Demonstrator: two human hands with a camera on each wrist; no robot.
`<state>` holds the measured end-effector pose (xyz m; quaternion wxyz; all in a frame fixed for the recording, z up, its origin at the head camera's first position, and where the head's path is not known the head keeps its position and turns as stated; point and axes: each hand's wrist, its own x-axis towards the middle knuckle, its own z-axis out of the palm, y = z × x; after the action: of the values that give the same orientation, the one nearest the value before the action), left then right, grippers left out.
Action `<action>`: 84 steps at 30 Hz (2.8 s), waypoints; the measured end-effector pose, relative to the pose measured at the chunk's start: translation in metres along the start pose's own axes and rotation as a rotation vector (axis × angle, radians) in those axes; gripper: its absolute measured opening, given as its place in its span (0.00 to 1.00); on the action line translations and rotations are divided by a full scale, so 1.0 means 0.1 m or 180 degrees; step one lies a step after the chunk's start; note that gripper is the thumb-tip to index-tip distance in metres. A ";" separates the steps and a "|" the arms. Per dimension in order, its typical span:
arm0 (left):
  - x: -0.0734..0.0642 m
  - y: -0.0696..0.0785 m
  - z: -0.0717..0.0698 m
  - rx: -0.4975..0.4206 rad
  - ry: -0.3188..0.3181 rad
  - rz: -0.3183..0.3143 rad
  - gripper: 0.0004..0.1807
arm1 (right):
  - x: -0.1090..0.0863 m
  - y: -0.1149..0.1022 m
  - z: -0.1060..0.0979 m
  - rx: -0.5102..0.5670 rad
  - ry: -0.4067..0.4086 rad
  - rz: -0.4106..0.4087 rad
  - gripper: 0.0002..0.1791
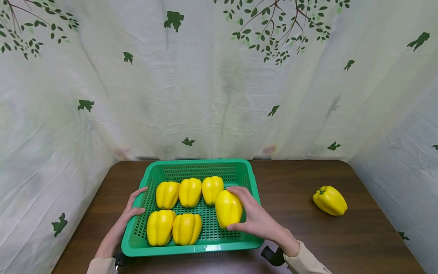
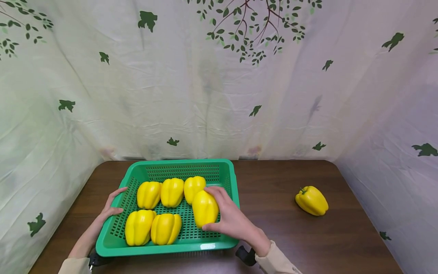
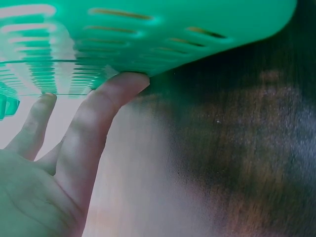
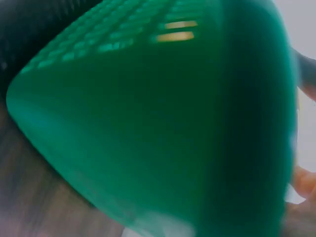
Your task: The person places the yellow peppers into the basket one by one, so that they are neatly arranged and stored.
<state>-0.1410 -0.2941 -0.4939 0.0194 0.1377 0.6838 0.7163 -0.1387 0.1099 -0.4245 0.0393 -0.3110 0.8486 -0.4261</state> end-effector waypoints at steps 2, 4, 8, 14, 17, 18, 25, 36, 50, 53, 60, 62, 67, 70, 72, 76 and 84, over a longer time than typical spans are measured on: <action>0.00 0.01 0.00 -0.0004 -0.0010 -0.0054 0.33 | 0.02 -0.01 0.04 -0.0004 -0.0009 0.0021 0.47; 0.00 0.01 0.00 -0.0011 -0.0010 -0.0084 0.33 | 0.03 -0.01 0.08 -0.0007 -0.0026 0.0056 0.47; -0.02 0.02 0.00 -0.0006 -0.0009 -0.0199 0.32 | 0.05 -0.02 0.15 -0.0006 -0.0067 0.0127 0.47; -0.03 0.03 0.00 -0.0018 -0.0015 -0.0230 0.32 | 0.07 -0.02 0.25 0.0002 -0.0143 0.0154 0.48; -0.03 0.04 0.01 0.0031 0.0017 -0.0328 0.31 | 0.08 -0.03 0.30 0.0018 -0.0178 0.0208 0.48; -0.03 0.05 0.01 0.0061 0.0032 -0.0402 0.31 | 0.08 -0.03 0.31 0.0016 -0.0188 0.0225 0.48; -0.03 0.08 0.03 0.0172 0.0100 -0.0601 0.31 | 0.10 -0.04 0.39 -0.0043 -0.0281 0.0282 0.47; -0.04 0.14 -0.01 0.0414 0.0051 -0.1028 0.32 | 0.15 -0.04 0.51 -0.0128 -0.0476 0.0479 0.47; 0.00 0.21 0.01 0.0294 -0.0032 -0.0970 0.30 | 0.16 -0.04 0.53 -0.0128 -0.0612 0.0630 0.48; 0.00 0.21 0.03 0.0486 0.0041 -0.0957 0.31 | 0.16 -0.04 0.53 -0.0117 -0.0648 0.0650 0.48; -0.02 0.20 0.05 0.0691 0.0132 -0.0843 0.30 | 0.18 -0.03 0.54 -0.0095 -0.0719 0.0694 0.48; -0.02 0.19 0.05 0.0685 0.0140 -0.0806 0.30 | 0.18 -0.03 0.54 -0.0099 -0.0732 0.0704 0.48; -0.03 0.17 0.05 0.0645 0.0139 -0.0720 0.30 | 0.18 -0.03 0.53 -0.0088 -0.0769 0.0708 0.47; -0.04 0.16 0.06 0.0617 0.0129 -0.0674 0.30 | 0.17 -0.02 0.53 -0.0085 -0.0785 0.0711 0.47; -0.04 0.16 0.06 0.0603 0.0126 -0.0648 0.30 | 0.17 -0.02 0.52 -0.0078 -0.0789 0.0722 0.46; -0.05 0.15 0.06 0.0569 0.0125 -0.0622 0.30 | 0.16 -0.02 0.51 -0.0056 -0.0770 0.0741 0.45; -0.05 0.15 0.05 0.0546 0.0128 -0.0663 0.30 | 0.15 -0.02 0.48 -0.0077 -0.0676 0.0788 0.42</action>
<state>-0.1328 -0.2909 -0.4800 0.0681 0.0527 0.7534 0.6519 -0.1341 0.0669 -0.4501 0.1771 -0.2478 0.8767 -0.3724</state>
